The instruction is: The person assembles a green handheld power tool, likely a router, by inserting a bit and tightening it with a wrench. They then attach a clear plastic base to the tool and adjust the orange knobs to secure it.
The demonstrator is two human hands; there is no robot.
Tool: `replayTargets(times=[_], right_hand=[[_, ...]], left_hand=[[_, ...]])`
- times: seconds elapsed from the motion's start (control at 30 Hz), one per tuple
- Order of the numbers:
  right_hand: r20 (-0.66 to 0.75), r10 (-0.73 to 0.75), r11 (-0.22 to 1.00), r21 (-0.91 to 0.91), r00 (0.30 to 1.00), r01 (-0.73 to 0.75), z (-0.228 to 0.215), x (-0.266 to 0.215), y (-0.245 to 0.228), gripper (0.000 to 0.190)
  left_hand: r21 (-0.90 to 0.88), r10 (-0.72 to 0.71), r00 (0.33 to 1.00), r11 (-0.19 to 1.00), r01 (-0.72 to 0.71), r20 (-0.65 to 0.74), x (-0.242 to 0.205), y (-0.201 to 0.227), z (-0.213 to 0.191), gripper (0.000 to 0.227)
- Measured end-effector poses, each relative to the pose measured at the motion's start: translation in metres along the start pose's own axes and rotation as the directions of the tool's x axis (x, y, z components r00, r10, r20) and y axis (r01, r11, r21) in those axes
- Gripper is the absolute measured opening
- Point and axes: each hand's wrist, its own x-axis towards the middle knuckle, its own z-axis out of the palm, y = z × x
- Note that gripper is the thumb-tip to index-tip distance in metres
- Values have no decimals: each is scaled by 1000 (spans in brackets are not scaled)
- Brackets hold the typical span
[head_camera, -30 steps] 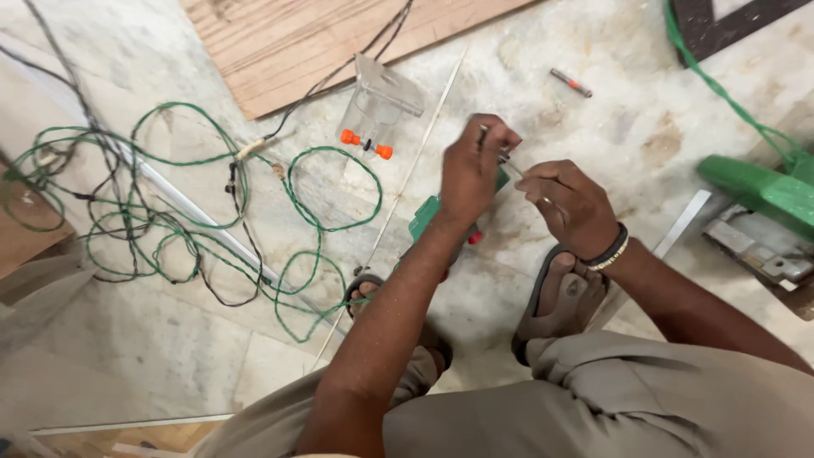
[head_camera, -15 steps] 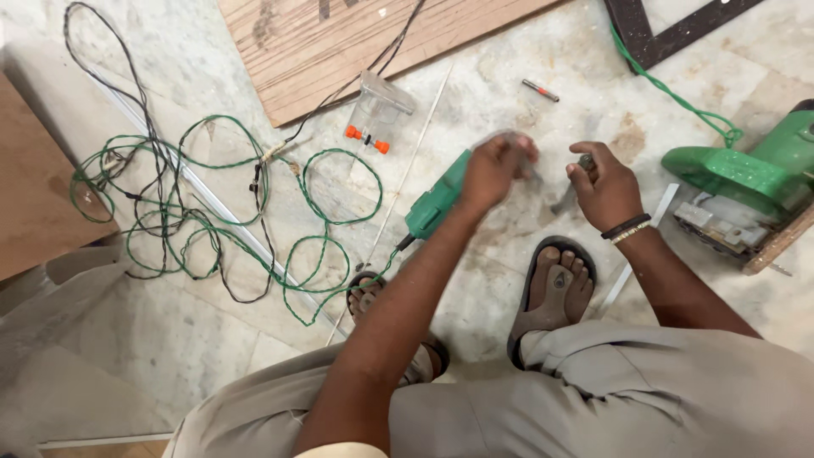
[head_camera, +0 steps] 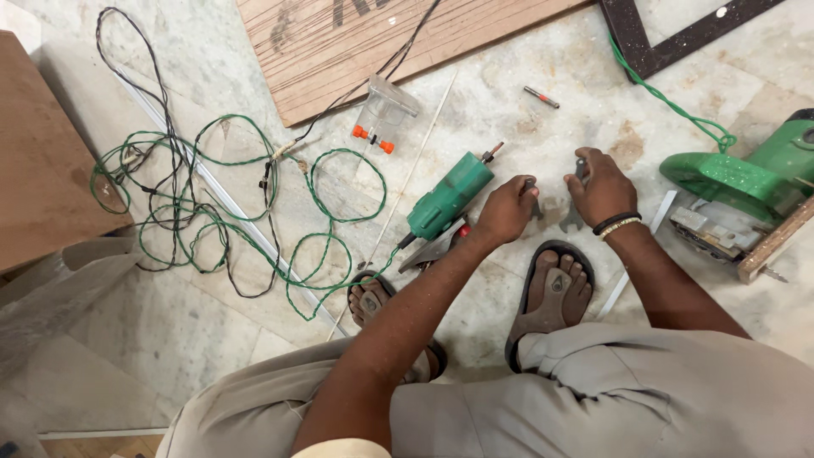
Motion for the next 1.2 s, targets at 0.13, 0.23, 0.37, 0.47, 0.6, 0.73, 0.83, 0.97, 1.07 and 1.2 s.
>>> replayTargets(times=[0.13, 0.23, 0.37, 0.47, 0.6, 0.73, 0.83, 0.97, 1.07, 1.2], right_hand=[[30, 61, 998, -24, 998, -60, 1, -4, -7, 51], [-27, -11, 998, -62, 1000, 9, -2, -11, -12, 53], [-184, -223, 974, -71, 957, 213, -6, -16, -19, 56], [6, -115, 990, 77, 993, 114, 0, -12, -30, 44], [482, -98, 935, 344, 871, -85, 20, 7, -64, 33], [775, -74, 994, 110, 628, -19, -7, 4, -103, 44], [840, 1, 1000, -12, 542, 17, -49, 7, -122, 51], [851, 5, 976, -118, 526, 181, -91, 20, -129, 56], [853, 81, 973, -180, 515, 145, -85, 49, -127, 61], [843, -27, 971, 149, 537, -185, -18, 74, -128, 72]], left_hand=[[71, -86, 993, 994, 80, 81, 1, 8, -14, 45], [208, 54, 985, 974, -88, 163, 0, 18, -34, 53], [555, -8, 881, 779, -292, 474, 8, 39, -106, 55], [704, -136, 907, 679, -208, 399, 5, 43, -182, 51], [834, -211, 966, 551, -10, 150, 16, 34, -273, 54], [767, -221, 969, 602, 224, -110, 31, 24, -299, 80], [819, -156, 973, 527, 226, -168, 42, 13, -294, 90], [721, -269, 953, 632, 285, -141, 59, -17, -298, 92], [614, -311, 949, 741, 272, -46, 67, -40, -295, 89], [288, -72, 997, 955, 71, -8, 76, -38, -286, 84]])
